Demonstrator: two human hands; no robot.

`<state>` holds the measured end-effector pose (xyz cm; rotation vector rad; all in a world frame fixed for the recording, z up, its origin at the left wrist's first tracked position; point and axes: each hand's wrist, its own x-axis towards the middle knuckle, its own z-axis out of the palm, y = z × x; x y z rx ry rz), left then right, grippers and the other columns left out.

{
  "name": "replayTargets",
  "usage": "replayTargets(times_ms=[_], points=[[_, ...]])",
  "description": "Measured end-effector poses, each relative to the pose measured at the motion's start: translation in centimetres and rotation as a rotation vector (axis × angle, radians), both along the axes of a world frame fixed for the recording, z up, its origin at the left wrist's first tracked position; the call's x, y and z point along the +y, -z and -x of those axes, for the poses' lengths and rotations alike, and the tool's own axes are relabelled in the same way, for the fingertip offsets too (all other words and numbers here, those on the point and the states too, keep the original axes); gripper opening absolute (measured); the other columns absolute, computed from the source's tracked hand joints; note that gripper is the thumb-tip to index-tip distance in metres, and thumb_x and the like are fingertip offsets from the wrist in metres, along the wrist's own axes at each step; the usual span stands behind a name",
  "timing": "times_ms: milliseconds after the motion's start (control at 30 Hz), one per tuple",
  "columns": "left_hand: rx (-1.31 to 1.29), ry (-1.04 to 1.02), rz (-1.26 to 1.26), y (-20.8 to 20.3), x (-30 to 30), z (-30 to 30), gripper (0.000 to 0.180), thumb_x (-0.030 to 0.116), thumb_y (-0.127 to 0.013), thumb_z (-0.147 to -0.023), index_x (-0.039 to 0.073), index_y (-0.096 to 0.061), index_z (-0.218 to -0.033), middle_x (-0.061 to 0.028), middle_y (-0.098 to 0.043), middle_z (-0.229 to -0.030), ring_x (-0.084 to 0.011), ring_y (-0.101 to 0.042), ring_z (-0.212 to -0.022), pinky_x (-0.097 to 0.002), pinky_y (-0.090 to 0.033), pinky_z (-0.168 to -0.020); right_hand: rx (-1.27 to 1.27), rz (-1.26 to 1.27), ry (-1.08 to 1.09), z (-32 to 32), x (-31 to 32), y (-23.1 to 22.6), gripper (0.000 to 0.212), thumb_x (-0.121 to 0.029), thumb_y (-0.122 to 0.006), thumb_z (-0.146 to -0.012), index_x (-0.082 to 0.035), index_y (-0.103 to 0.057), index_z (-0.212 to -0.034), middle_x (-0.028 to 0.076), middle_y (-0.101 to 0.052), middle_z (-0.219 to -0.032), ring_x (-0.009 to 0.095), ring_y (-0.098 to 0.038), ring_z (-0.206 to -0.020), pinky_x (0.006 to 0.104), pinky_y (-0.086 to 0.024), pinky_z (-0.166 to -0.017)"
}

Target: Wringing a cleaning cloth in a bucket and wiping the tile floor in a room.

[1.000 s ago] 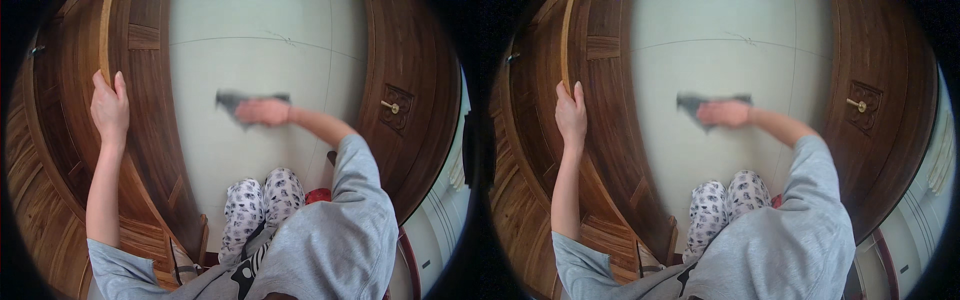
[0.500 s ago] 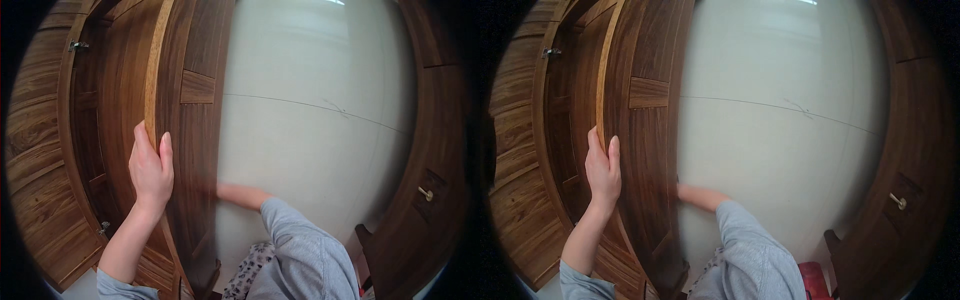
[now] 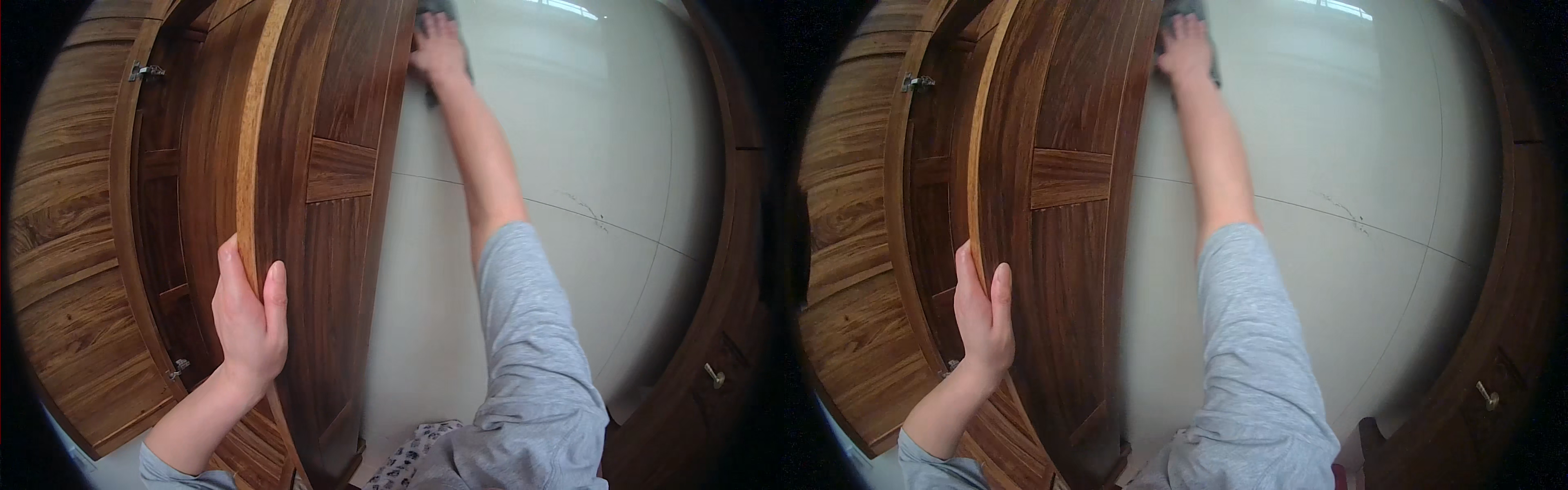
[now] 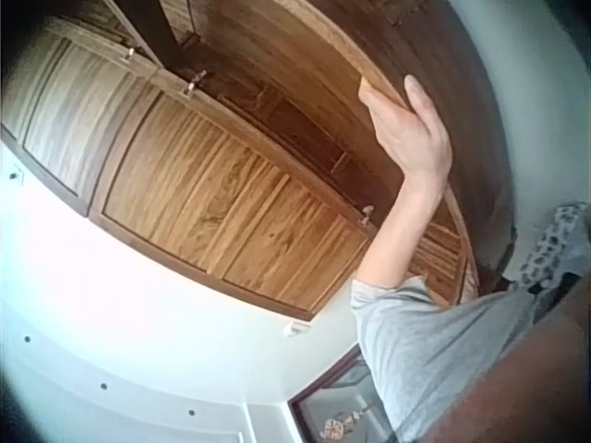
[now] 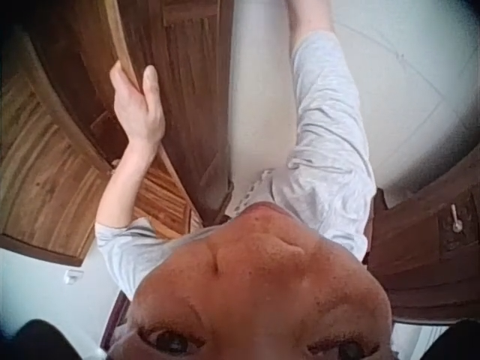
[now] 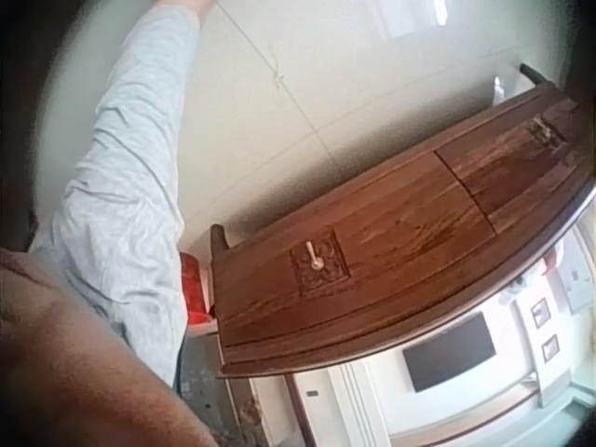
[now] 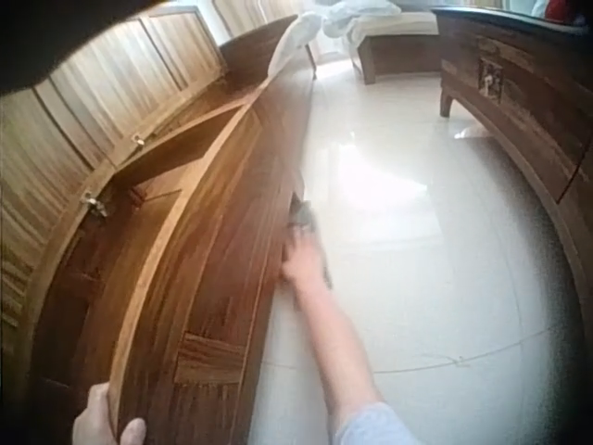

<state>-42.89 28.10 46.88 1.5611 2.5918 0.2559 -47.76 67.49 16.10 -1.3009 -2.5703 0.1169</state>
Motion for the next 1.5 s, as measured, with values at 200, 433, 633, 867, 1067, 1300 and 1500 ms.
replayTargets(times_ms=[200, 433, 633, 867, 1067, 1300, 1500], points=[[-0.075, 0.022, 0.007, 0.7, 0.3, 0.3, 0.035, 0.020, -0.046, -0.106, -0.003, -0.043, -0.132, -0.0182, -0.059, -0.107, -0.0293, -0.061, -0.098, -0.0372, -0.047, -0.087, 0.032, -0.002, 0.505, -12.2, 0.2, 1.3, 0.071, -0.035, -0.045, -0.092, -0.011, -0.032, -0.157, 0.021, -0.021, -0.165, 0.041, -0.015, -0.152, 0.0511, -0.007, -0.124], [0.055, 0.049, -0.080, 0.5, 0.3, 0.8, 0.038, 0.026, -0.049, -0.105, -0.003, -0.045, -0.130, -0.0280, -0.065, -0.103, -0.0469, -0.063, -0.097, -0.0495, -0.049, -0.081, 0.004, -0.087, 0.644, -21.4, -12.1, 1.1, 0.070, -0.031, -0.049, -0.089, -0.003, -0.038, -0.153, 0.028, -0.026, -0.160, 0.048, -0.021, -0.148, 0.0544, -0.012, -0.123], [0.106, 0.065, -0.048, 1.4, 0.5, 0.7, 0.041, 0.031, -0.049, -0.105, -0.003, -0.047, -0.128, -0.0282, -0.067, -0.102, -0.0465, -0.063, -0.097, -0.0503, -0.049, -0.080, -0.002, -0.035, 0.622, -32.6, -21.2, 2.0, 0.074, -0.026, -0.055, -0.084, -0.003, -0.037, -0.152, 0.029, -0.027, -0.159, 0.048, -0.023, -0.147, 0.0545, -0.018, -0.122], [0.202, 0.053, -0.015, 2.2, 0.1, 1.6, 0.050, 0.041, -0.046, -0.106, -0.004, -0.048, -0.128, -0.0308, -0.066, -0.102, -0.0481, -0.062, -0.100, -0.0517, -0.048, -0.082, -0.046, 0.020, 0.474, -44.2, -28.0, 2.7, 0.080, -0.028, -0.061, -0.081, -0.009, -0.035, -0.155, 0.022, -0.021, -0.163, 0.044, -0.020, -0.150, 0.0528, -0.017, -0.123], [0.215, 0.060, 0.013, 2.0, 0.6, 2.1, 0.058, 0.047, -0.046, -0.105, -0.005, -0.048, -0.130, -0.0299, -0.067, -0.101, -0.0474, -0.063, -0.099, -0.0514, -0.049, -0.083, -0.123, 0.078, 0.509, -51.4, -32.8, 3.5, 0.079, -0.026, -0.061, -0.082, -0.013, -0.034, -0.155, 0.019, -0.021, -0.163, 0.041, -0.018, -0.151, 0.0525, -0.015, -0.124], [0.232, 0.040, 0.059, 2.4, 0.0, 4.3, 0.060, 0.050, -0.044, -0.104, -0.003, -0.049, -0.131, -0.0288, -0.067, -0.107, -0.0462, -0.063, -0.104, -0.0503, -0.049, -0.087, 0.057, 0.049, 0.819, -44.3, -32.3, 5.2, 0.075, -0.028, -0.056, -0.086, -0.009, -0.035, -0.155, 0.027, -0.020, -0.162, 0.050, -0.015, -0.149, 0.0555, -0.013, -0.123], [0.229, 0.081, 0.004, 3.6, 0.5, 4.4, 0.058, 0.050, -0.044, -0.105, -0.002, -0.051, -0.129, -0.0266, -0.068, -0.111, -0.0439, -0.064, -0.107, -0.0486, -0.049, -0.088, 0.180, 0.054, 1.161, -35.9, -30.2, 4.3, 0.076, -0.030, -0.054, -0.085, -0.003, -0.034, -0.153, 0.029, -0.021, -0.161, 0.051, -0.013, -0.150, 0.0553, -0.011, -0.123]])
